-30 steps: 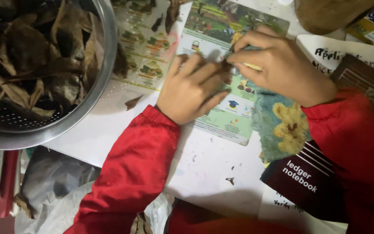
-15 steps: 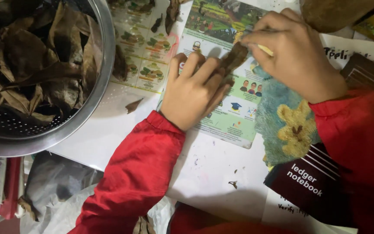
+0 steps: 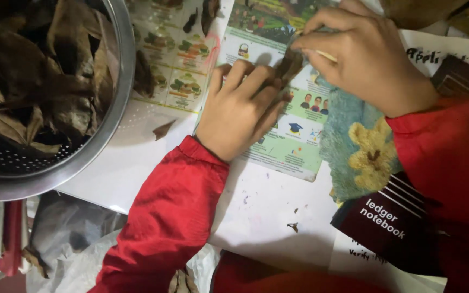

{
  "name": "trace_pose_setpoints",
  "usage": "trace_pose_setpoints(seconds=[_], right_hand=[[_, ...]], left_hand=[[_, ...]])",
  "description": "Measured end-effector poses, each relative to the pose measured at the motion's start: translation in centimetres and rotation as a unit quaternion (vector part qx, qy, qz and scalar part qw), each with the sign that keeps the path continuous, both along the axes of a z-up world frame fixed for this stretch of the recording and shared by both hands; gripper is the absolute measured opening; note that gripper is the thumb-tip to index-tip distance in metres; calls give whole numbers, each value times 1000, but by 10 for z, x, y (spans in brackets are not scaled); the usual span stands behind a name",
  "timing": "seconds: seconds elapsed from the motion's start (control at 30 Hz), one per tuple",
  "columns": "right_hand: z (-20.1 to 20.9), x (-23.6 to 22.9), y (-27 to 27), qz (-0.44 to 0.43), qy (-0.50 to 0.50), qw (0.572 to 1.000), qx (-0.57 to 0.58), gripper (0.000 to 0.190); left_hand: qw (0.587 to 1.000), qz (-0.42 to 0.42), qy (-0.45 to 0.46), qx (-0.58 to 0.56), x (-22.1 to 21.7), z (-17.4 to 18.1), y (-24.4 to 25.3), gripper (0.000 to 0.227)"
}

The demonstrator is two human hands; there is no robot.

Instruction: Processing dried leaves by rubbing them with a sponge and sorting them into a bowl

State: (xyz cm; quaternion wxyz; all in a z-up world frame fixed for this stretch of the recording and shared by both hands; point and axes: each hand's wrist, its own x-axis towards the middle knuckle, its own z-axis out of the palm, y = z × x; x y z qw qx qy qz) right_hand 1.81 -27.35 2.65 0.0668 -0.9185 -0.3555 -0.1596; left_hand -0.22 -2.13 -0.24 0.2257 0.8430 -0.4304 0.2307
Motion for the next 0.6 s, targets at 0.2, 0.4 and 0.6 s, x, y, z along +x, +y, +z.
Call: trace_pose_setpoints(seconds=[0.2,0.4,0.6], right_hand=[[1,0,-5,3,-82,993,83,14],[18,-17,22,84,-44,996,9,14],[4,-5,20,24,60,997,40,24]], left_hand=[[1000,11,-16,-2,-3,3,1,19],[1000,11,2,12,-3,0,1,23],[999,10,-33,-7,-2,4,-2,23]])
